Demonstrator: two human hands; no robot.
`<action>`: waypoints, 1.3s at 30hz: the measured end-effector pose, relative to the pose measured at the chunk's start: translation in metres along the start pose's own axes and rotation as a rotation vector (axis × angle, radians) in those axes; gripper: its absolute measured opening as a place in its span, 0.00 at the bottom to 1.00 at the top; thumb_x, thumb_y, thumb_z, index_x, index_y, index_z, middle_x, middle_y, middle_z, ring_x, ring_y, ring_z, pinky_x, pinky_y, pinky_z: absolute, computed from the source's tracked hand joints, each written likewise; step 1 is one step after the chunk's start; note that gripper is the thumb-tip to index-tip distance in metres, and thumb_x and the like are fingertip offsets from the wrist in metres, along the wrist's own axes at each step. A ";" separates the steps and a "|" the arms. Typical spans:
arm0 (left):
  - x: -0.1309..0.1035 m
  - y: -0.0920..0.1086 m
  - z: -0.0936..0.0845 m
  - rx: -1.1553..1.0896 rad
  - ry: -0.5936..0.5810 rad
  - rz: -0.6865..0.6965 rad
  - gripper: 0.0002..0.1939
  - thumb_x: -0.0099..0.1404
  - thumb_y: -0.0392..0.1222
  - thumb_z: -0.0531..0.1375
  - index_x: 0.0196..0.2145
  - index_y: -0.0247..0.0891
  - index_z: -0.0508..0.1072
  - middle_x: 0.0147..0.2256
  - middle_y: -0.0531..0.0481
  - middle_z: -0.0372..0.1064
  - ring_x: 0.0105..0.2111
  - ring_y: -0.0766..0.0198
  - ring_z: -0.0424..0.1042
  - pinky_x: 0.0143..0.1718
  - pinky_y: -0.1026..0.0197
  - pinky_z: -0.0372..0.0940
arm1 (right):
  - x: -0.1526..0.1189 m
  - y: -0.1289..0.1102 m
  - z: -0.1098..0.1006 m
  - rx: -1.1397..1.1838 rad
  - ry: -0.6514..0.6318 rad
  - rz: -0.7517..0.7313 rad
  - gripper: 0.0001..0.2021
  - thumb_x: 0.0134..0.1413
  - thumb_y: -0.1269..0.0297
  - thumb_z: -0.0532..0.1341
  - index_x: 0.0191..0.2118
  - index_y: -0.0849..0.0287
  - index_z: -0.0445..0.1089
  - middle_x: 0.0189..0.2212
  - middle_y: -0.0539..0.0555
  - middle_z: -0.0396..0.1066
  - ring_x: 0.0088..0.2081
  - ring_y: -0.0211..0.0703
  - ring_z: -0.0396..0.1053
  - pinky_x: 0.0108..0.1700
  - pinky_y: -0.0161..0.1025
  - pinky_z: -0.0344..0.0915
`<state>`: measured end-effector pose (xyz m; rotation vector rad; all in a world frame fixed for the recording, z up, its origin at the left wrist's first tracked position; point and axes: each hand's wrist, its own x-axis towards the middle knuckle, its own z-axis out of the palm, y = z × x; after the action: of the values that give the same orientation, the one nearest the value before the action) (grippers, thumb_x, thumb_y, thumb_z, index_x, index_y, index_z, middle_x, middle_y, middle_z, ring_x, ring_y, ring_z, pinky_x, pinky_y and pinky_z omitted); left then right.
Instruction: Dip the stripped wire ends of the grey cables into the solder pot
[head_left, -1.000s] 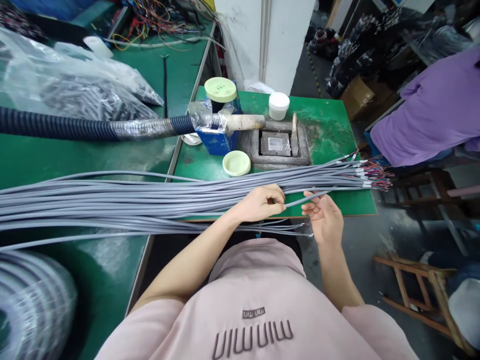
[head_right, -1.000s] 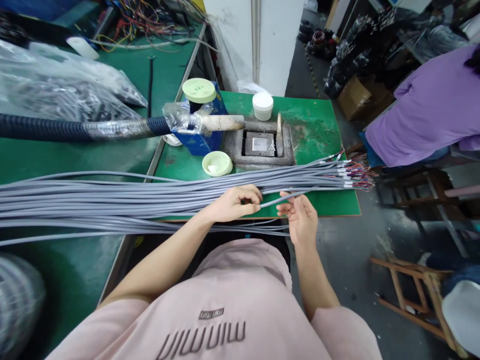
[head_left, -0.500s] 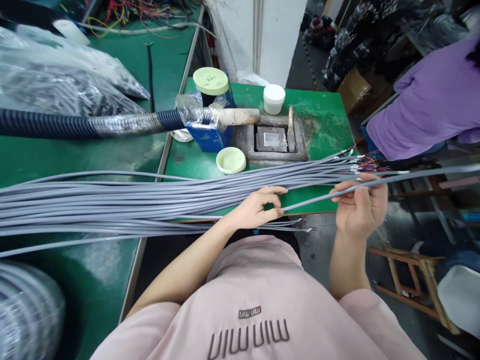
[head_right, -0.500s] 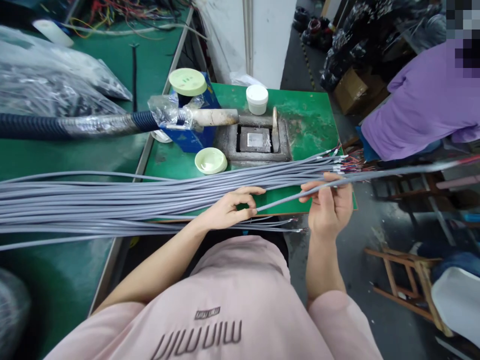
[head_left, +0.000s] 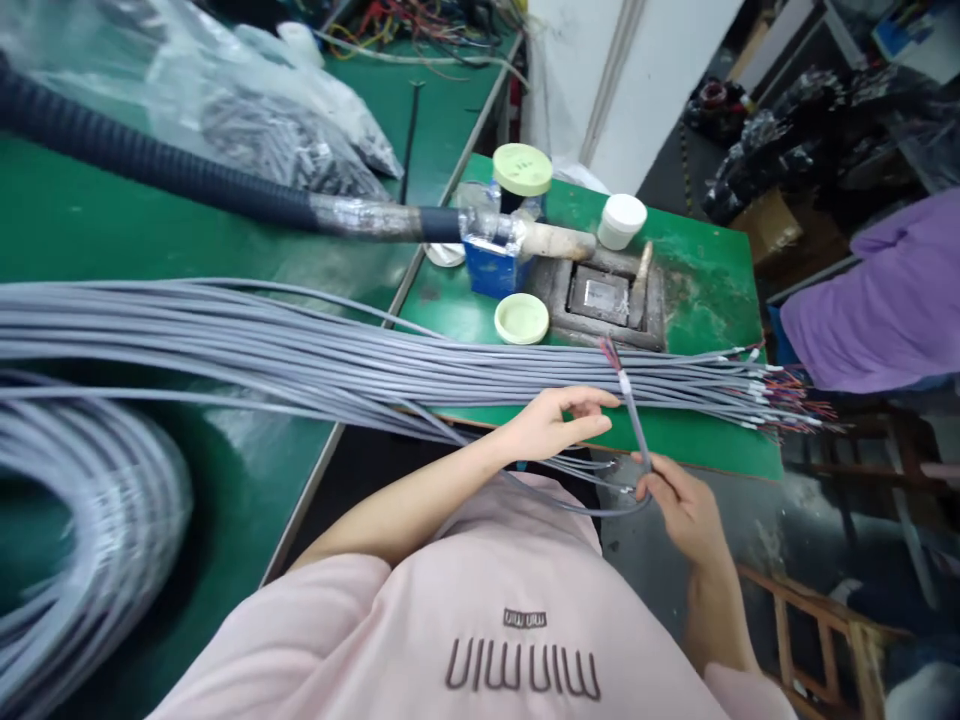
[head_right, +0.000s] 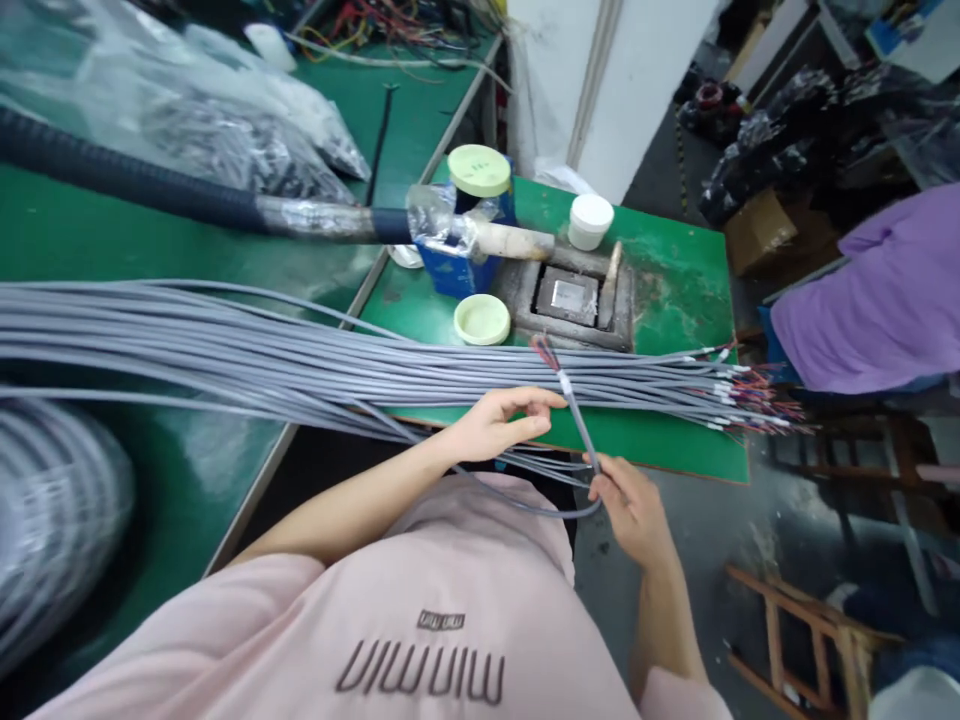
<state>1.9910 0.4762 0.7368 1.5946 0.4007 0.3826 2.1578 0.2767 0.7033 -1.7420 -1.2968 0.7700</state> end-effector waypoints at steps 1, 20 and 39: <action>0.001 0.000 -0.001 -0.100 0.056 -0.030 0.21 0.63 0.53 0.60 0.45 0.32 0.75 0.33 0.46 0.73 0.31 0.67 0.69 0.36 0.63 0.65 | -0.003 0.002 0.004 -0.009 -0.064 -0.014 0.14 0.65 0.62 0.53 0.52 0.53 0.70 0.28 0.51 0.72 0.33 0.43 0.70 0.39 0.40 0.66; -0.015 0.010 0.002 -0.564 -0.101 -0.165 0.23 0.53 0.55 0.69 0.33 0.28 0.77 0.25 0.49 0.69 0.24 0.71 0.66 0.29 0.65 0.62 | 0.042 -0.021 0.061 0.846 -0.347 0.139 0.26 0.59 0.40 0.51 0.32 0.59 0.71 0.06 0.46 0.57 0.09 0.39 0.55 0.16 0.38 0.58; -0.015 -0.001 0.004 -0.604 0.431 -0.034 0.16 0.54 0.45 0.69 0.36 0.33 0.74 0.20 0.59 0.60 0.19 0.77 0.56 0.21 0.70 0.52 | 0.049 -0.036 0.080 0.731 0.036 0.017 0.11 0.64 0.62 0.56 0.34 0.59 0.73 0.11 0.43 0.56 0.14 0.31 0.52 0.21 0.34 0.50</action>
<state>1.9796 0.4655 0.7356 0.9100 0.5746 0.7481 2.0881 0.3488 0.6965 -1.1646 -0.8191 1.0523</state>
